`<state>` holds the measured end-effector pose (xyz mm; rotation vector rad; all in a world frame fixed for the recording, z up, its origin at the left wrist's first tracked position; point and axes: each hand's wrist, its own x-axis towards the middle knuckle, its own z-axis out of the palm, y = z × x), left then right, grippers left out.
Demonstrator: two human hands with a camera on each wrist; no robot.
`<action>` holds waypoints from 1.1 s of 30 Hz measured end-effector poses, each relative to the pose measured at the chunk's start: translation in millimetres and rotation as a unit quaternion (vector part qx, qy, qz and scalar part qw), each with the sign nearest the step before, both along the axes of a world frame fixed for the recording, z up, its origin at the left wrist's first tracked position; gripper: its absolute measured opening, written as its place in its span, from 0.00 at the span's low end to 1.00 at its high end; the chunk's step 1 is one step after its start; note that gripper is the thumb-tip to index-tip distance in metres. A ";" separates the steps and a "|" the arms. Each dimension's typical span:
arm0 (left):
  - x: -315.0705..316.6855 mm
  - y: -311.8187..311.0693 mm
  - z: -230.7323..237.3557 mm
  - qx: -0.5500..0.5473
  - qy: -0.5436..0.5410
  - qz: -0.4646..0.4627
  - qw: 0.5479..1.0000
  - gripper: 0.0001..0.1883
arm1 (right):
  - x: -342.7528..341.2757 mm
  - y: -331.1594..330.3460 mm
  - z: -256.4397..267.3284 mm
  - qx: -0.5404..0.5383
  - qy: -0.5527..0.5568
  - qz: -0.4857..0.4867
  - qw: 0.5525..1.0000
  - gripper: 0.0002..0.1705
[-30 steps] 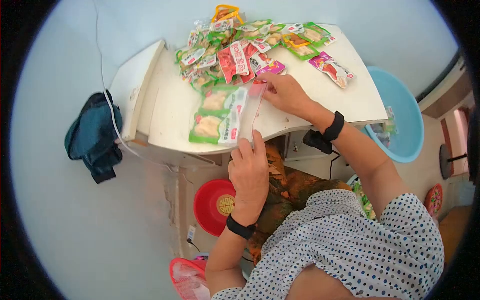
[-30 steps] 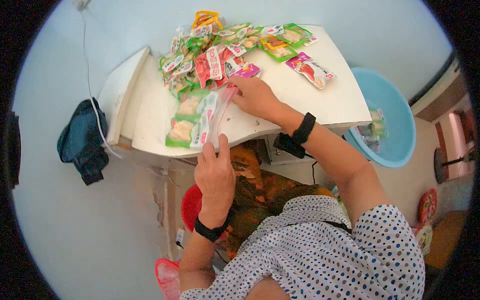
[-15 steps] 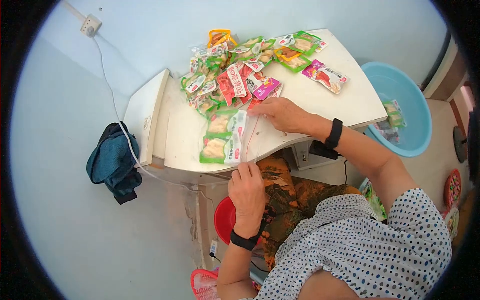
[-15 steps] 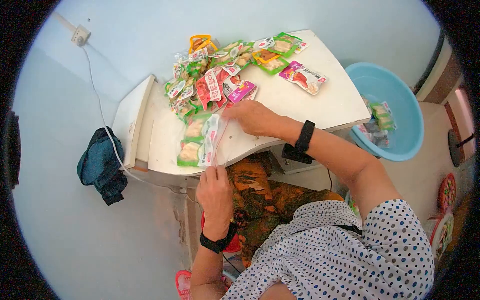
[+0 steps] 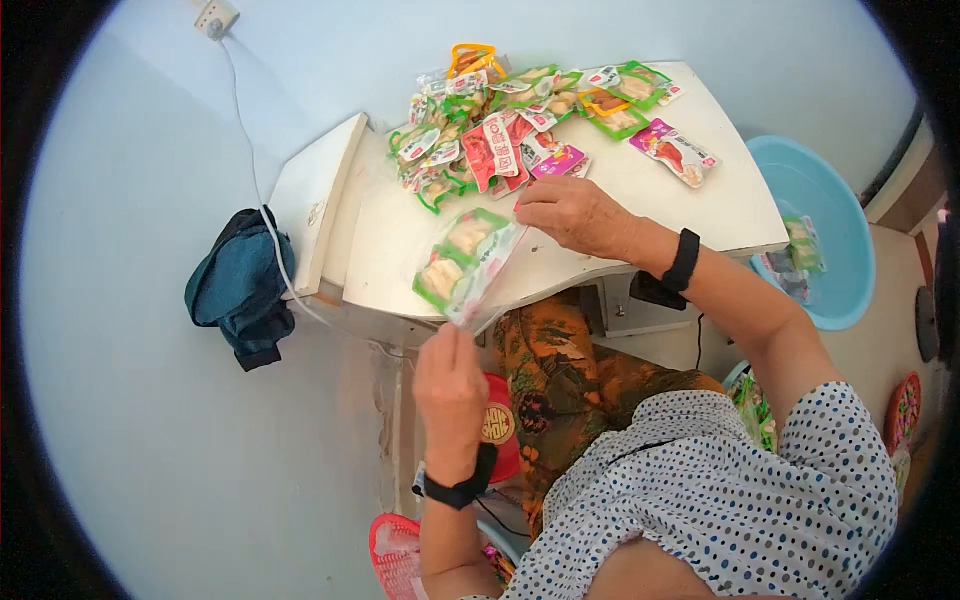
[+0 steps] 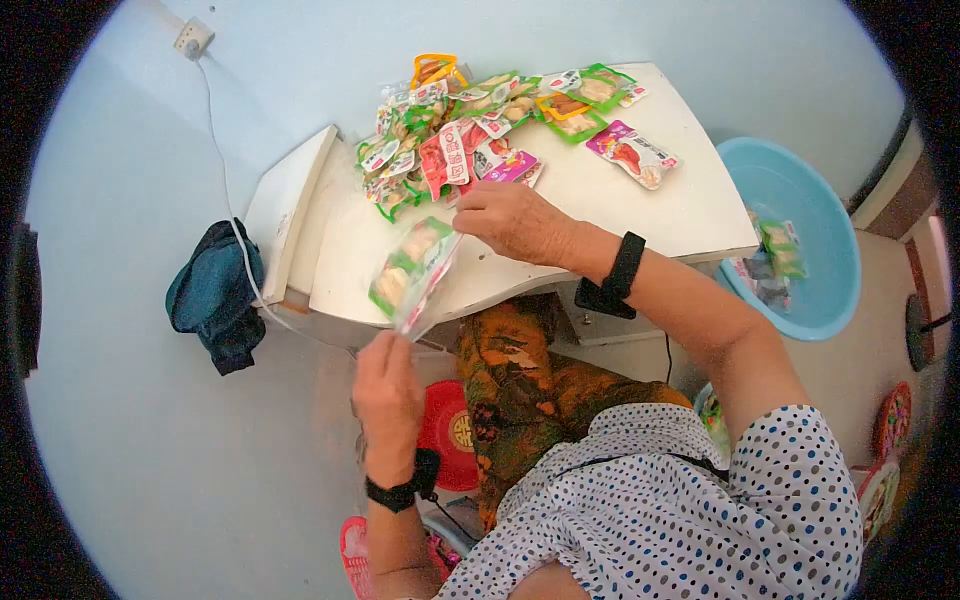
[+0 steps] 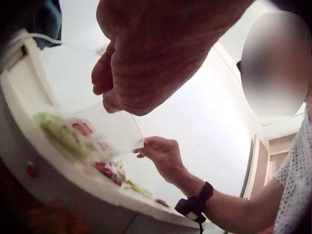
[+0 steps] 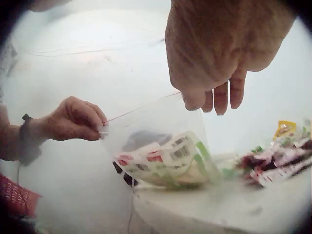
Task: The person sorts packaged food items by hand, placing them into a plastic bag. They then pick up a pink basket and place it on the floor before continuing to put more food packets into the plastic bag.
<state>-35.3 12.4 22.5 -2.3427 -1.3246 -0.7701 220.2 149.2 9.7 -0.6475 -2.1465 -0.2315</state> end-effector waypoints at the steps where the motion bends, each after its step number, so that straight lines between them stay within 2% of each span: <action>1: -8.5 -1.9 8.7 0.010 -0.001 -0.011 1.000 0.14 | -3.8 -3.2 11.6 0.016 0.006 0.024 1.000 0.05; 4: -32.5 -28.3 43.6 -0.002 -0.053 0.032 0.998 0.11 | -13.7 -31.1 55.1 0.004 0.011 0.054 0.998 0.05; 6: -33.0 -54.7 82.2 -0.022 -0.080 0.094 0.992 0.08 | -14.2 -55.7 85.1 -0.033 0.051 0.117 0.991 0.04; 8: -34.3 -75.5 107.7 -0.046 -0.134 0.080 0.987 0.09 | -15.1 -77.0 102.9 -0.090 0.087 0.171 0.977 0.04; 11: -39.1 -94.6 118.7 -0.110 -0.178 0.056 0.976 0.08 | -11.1 -102.1 105.7 -0.201 0.113 0.220 0.948 0.04; 15: -44.8 -100.1 104.6 -0.252 -0.217 0.020 0.943 0.08 | -4.2 -113.4 88.3 -0.324 0.101 0.240 0.910 0.03; 18: -53.4 -94.2 80.6 -0.340 -0.198 -0.004 0.919 0.09 | 1.4 -110.9 55.1 -0.425 0.119 0.224 0.869 0.05; 19: -53.0 -93.1 69.5 -0.354 -0.232 -0.015 0.906 0.08 | 3.6 -111.4 45.6 -0.500 0.124 0.208 0.831 0.07; 21: -52.7 -88.0 53.1 -0.373 -0.295 -0.036 0.879 0.08 | 1.5 -108.9 21.0 -0.530 0.172 0.203 0.805 0.07; 22: -50.7 -86.1 48.3 -0.373 -0.299 -0.017 0.878 0.08 | 1.0 -108.2 11.6 -0.565 0.191 0.211 0.774 0.07; 25: -42.6 -78.4 37.5 -0.350 -0.318 0.016 0.881 0.07 | -5.1 -110.0 -3.4 -0.581 0.218 0.168 0.766 0.07; 31: -43.6 -67.7 38.7 -0.325 -0.353 0.030 0.877 0.06 | -23.3 -103.8 -5.1 -0.592 0.346 0.164 0.709 0.07; 33: -44.9 -69.7 33.9 -0.320 -0.368 0.036 0.872 0.07 | -24.7 -101.0 -11.9 -0.586 0.343 0.158 0.717 0.07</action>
